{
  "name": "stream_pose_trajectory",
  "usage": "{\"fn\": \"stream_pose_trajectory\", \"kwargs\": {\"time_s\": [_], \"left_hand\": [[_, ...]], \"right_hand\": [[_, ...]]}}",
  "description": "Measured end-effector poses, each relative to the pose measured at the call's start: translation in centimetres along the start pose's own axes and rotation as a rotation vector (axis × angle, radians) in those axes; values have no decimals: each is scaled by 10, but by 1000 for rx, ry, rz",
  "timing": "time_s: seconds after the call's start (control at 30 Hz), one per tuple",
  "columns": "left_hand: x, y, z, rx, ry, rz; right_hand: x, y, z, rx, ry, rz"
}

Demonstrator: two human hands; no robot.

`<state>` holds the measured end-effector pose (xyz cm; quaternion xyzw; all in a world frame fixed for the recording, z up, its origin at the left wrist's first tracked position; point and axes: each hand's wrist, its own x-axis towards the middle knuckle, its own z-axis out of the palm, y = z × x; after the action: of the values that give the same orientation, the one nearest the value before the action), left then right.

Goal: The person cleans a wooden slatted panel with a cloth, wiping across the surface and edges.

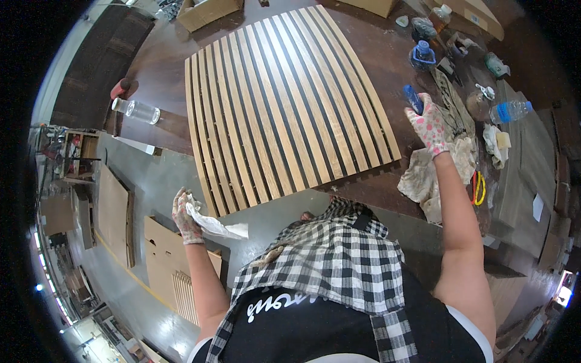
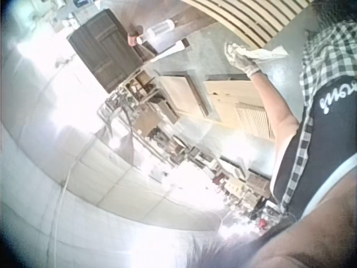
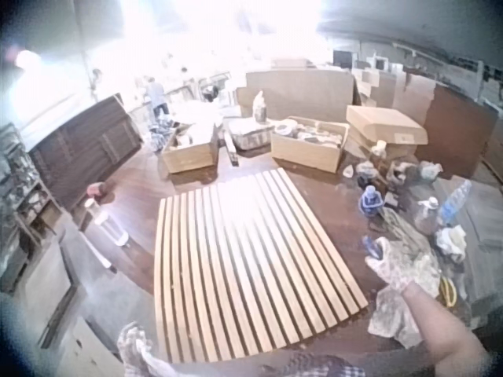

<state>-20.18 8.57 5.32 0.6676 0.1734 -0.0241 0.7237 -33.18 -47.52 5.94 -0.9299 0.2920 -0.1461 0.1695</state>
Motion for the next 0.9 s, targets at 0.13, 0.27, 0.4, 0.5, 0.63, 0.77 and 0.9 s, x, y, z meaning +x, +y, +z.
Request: {"fn": "stream_pose_trajectory", "kwargs": {"time_s": [0.13,0.27,0.4,0.5,0.63,0.77,0.9], "left_hand": [[2,0,2,100,-55,-89],[-1,-2,18,434,-15,-48],[-4,-11,1,685,-39,-35],[-36,-14,-8,730,-37,-64],[-54,-13,-27,596,24,-175],[-42,11,14,698,33,-86],[-59,-23,-14,1006,-65,154]], "right_hand": [[11,20,6,-223,-116,5],[11,-2,24,-102,25,-290],[18,-26,59,176,-103,-195],[24,-34,59,215,-203,-74],[33,-42,56,33,-288,-92],[52,-48,59,-97,-272,-78],[56,-51,55,-96,-379,-76]]}}
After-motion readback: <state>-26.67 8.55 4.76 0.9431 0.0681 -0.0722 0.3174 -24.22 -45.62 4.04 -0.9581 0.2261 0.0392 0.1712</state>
